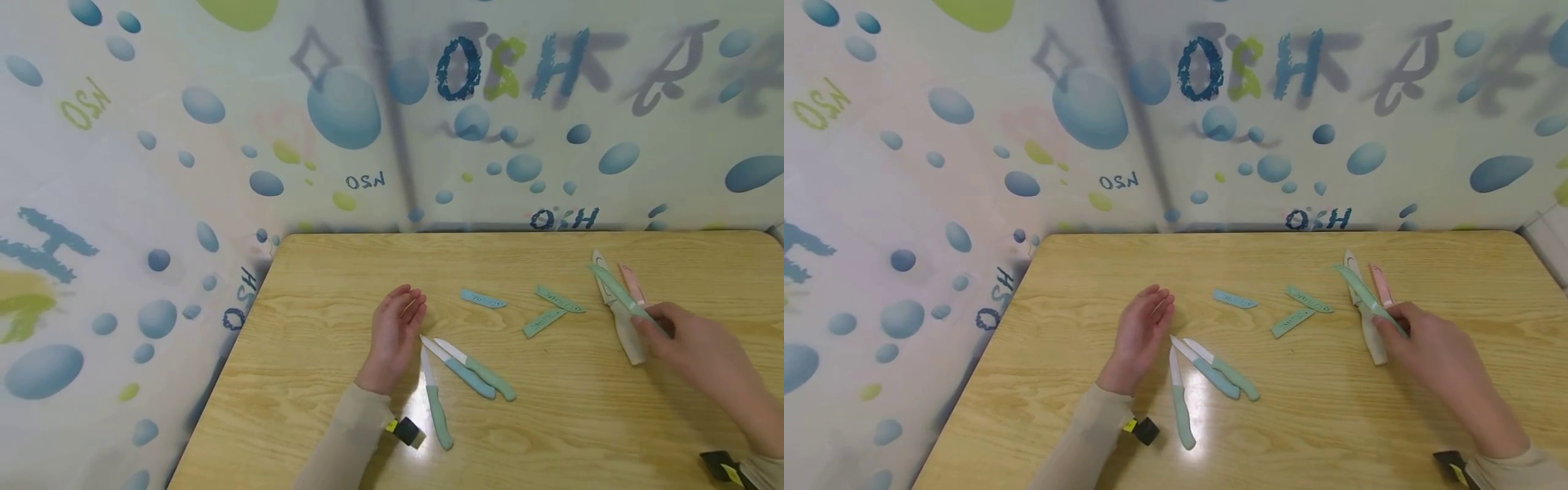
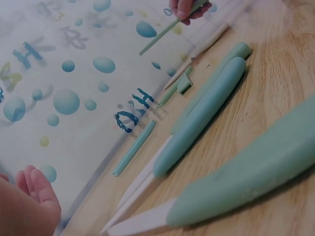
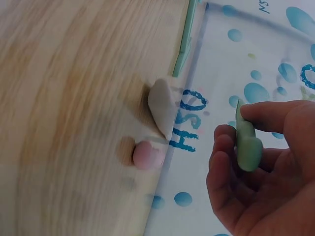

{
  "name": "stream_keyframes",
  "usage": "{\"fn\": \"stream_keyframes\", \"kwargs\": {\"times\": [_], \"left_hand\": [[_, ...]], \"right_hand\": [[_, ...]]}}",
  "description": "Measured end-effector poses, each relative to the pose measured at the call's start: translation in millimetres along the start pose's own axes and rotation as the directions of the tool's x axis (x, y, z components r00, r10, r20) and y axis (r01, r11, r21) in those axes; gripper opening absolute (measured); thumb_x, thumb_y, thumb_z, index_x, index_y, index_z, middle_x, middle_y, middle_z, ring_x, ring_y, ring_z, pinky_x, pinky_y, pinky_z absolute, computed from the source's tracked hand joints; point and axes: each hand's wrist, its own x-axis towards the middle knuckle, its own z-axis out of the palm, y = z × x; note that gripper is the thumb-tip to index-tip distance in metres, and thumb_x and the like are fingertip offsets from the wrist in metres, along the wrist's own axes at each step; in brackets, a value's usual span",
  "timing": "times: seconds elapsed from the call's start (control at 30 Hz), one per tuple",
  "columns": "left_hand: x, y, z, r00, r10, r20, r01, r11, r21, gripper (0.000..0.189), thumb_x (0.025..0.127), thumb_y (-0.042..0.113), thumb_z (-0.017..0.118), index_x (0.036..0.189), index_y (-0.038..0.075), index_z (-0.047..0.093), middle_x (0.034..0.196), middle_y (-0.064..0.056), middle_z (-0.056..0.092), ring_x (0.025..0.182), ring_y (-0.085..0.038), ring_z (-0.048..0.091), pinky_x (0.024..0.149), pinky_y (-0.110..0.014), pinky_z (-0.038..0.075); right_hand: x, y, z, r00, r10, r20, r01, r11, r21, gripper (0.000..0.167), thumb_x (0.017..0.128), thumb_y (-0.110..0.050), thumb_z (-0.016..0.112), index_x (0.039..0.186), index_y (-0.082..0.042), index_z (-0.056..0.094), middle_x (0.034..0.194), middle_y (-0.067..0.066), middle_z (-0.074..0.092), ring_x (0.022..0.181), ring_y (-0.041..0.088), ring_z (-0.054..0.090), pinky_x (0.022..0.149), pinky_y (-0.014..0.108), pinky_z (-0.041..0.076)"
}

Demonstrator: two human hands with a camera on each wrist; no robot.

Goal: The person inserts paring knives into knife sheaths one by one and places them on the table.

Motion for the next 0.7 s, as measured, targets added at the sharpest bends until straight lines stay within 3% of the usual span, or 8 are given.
{"fn": "stream_keyframes", "kwargs": {"times": [0.1,0.3,0.43,0.53,0.7], "left_hand": [[0.7,1.3,-1.2,1.000,0.003,-0.006,-0.003,1.000,-0.005,0.017,0.105,0.003,0.051,0.122,0.001,0.052,0.106,-0.007,0.064,0.099,-0.018,0.065,0.093,-0.025,0.057],[2.6,2.7,-3.7,1.000,0.006,-0.023,-0.007,0.999,-0.032,0.014,0.103,0.001,0.051,0.117,0.003,0.054,0.103,-0.007,0.065,0.094,-0.017,0.066,0.088,-0.023,0.058],[3.3,3.8,-5.5,0.999,0.009,-0.030,-0.011,0.999,-0.038,0.013,0.103,0.000,0.051,0.115,0.004,0.054,0.102,-0.007,0.065,0.093,-0.017,0.066,0.086,-0.023,0.058],[3.7,4.3,-7.8,0.999,0.015,-0.035,-0.016,0.999,-0.033,0.013,0.103,0.001,0.051,0.115,0.003,0.054,0.102,-0.007,0.066,0.093,-0.017,0.067,0.086,-0.023,0.058],[3.0,5.7,-11.2,0.998,0.023,-0.051,-0.024,1.000,-0.017,0.013,0.104,0.002,0.051,0.117,0.003,0.054,0.103,-0.007,0.066,0.094,-0.017,0.067,0.087,-0.024,0.059]], "right_hand": [[1.7,5.4,-2.8,1.000,0.000,0.005,0.000,1.000,0.000,0.060,0.110,-0.039,0.048,0.122,0.018,0.059,0.083,0.012,0.067,0.066,0.024,0.055,0.051,0.034,0.042],[6.0,19.8,-8.4,1.000,-0.007,-0.016,0.006,0.998,-0.070,0.055,0.109,-0.031,0.054,0.117,0.023,0.058,0.091,0.032,0.061,0.075,0.040,0.060,0.053,0.046,0.051],[10.6,27.4,-11.1,1.000,0.008,0.019,-0.006,0.995,-0.101,0.051,0.108,-0.025,0.056,0.118,0.025,0.055,0.085,0.028,0.062,0.068,0.033,0.057,0.051,0.042,0.049],[14.4,34.2,-12.8,0.999,0.013,0.048,-0.007,0.993,-0.115,0.053,0.108,-0.026,0.056,0.118,0.025,0.054,0.084,0.027,0.064,0.067,0.033,0.058,0.053,0.045,0.051],[19.0,42.0,-14.9,0.994,0.062,0.090,-0.048,0.988,-0.149,0.060,0.108,-0.033,0.056,0.115,0.027,0.054,0.093,0.036,0.066,0.073,0.044,0.065,0.058,0.052,0.055]]}}
